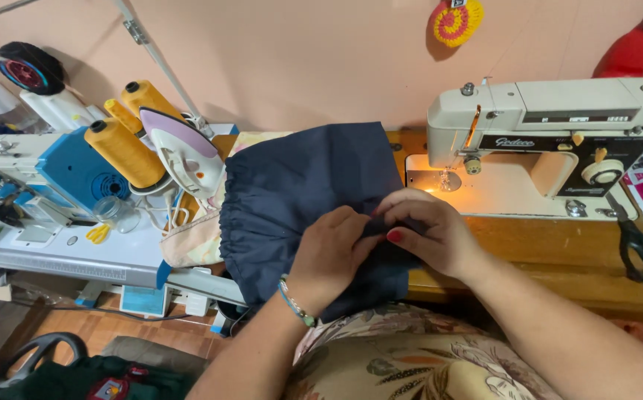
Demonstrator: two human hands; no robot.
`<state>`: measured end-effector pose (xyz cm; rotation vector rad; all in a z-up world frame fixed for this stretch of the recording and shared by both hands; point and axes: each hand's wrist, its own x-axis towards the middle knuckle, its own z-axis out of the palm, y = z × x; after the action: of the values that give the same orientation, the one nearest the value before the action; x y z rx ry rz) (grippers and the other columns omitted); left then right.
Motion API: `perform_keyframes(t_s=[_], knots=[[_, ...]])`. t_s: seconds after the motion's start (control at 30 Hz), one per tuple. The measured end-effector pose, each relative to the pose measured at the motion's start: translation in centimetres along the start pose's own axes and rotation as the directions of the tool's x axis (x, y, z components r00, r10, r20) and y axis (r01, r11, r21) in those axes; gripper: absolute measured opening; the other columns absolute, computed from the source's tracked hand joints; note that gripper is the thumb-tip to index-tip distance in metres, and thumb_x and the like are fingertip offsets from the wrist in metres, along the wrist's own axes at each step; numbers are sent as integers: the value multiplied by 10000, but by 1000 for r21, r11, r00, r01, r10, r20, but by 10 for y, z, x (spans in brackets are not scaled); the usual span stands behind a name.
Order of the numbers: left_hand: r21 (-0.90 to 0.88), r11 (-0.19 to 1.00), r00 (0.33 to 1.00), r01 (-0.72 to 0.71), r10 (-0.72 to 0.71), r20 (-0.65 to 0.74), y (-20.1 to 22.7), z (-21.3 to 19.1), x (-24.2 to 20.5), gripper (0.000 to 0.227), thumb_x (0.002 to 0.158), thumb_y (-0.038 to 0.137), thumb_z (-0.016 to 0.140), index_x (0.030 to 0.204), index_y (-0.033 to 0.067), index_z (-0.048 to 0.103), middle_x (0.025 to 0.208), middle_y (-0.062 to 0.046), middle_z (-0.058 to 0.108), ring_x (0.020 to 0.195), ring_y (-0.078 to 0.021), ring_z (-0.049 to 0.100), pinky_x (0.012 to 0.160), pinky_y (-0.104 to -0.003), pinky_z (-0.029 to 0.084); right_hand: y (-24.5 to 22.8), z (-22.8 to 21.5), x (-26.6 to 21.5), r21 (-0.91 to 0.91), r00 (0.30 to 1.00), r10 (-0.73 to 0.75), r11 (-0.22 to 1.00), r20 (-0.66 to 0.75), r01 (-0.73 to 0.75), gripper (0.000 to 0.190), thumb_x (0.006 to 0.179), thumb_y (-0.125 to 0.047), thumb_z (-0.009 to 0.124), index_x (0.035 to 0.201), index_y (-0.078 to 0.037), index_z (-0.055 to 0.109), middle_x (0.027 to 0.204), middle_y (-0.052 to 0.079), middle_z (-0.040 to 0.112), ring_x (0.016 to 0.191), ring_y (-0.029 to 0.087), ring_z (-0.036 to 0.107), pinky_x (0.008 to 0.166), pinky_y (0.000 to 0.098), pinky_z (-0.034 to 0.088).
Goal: Inspecting a blue garment for quality and trimming loose threads using scissors at a sewing workstation.
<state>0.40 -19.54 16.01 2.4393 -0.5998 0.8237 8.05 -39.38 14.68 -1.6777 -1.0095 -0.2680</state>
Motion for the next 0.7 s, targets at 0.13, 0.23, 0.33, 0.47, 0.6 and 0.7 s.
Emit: perform_keyframes(t_s=[0.13, 0.23, 0.33, 0.47, 0.6, 0.7], knots=[[-128, 989, 996, 78, -82, -29, -11, -41, 12, 117, 915, 268, 709, 983, 175, 727, 804, -83, 630, 809, -365, 656, 691, -423, 537, 28, 3, -12, 80, 992, -35, 996, 121, 26, 369, 703, -258, 959, 934, -44, 767, 1049, 129, 746, 1025, 345, 711, 931, 456, 513], [-143, 989, 979, 36, -64, -192, -19, -72, 16, 71, 951, 225, 702, 906, 176, 727, 776, -52, 617, 755, -303, 653, 717, -354, 546, 38, -5, -16, -179, 971, -91, 975, 221, 132, 346, 734, -236, 933, 877, 13, 740, 964, 185, 732, 998, 397, 712, 898, 473, 537], [-141, 990, 972, 13, -46, -230, -23, -106, 20, 168, 1007, 236, 670, 893, 123, 721, 744, -73, 580, 714, -314, 597, 727, -362, 522, 66, -3, -24, -204, 981, 62, 979, 186, -23, 320, 742, -143, 894, 962, 53, 768, 1100, 259, 723, 1116, 507, 653, 956, 575, 501], [-104, 994, 966, 24, -50, -255, -27, -141, 24, 205, 1026, 215, 683, 872, 81, 712, 704, -90, 548, 680, -301, 567, 702, -373, 490, 65, -1, -26, -209, 982, 102, 976, 157, -68, 373, 761, -183, 892, 1028, 45, 764, 1163, 262, 704, 1170, 506, 627, 977, 597, 498], [-62, 997, 957, 34, -50, -284, -39, -162, 24, 259, 1056, 191, 681, 846, 40, 678, 693, -124, 532, 652, -313, 537, 688, -382, 467, 86, 3, -26, -89, 997, 77, 993, 7, -76, 234, 777, -90, 867, 998, -42, 805, 1160, 166, 750, 1101, 393, 705, 902, 478, 579], [-97, 993, 955, 66, -91, -281, -48, -179, 19, 315, 1086, 176, 653, 806, 32, 640, 675, -113, 510, 634, -256, 506, 674, -359, 452, 105, 4, -20, 25, 993, 70, 997, -93, -67, 213, 773, 3, 849, 979, -37, 811, 1113, 184, 773, 1043, 354, 738, 850, 454, 601]])
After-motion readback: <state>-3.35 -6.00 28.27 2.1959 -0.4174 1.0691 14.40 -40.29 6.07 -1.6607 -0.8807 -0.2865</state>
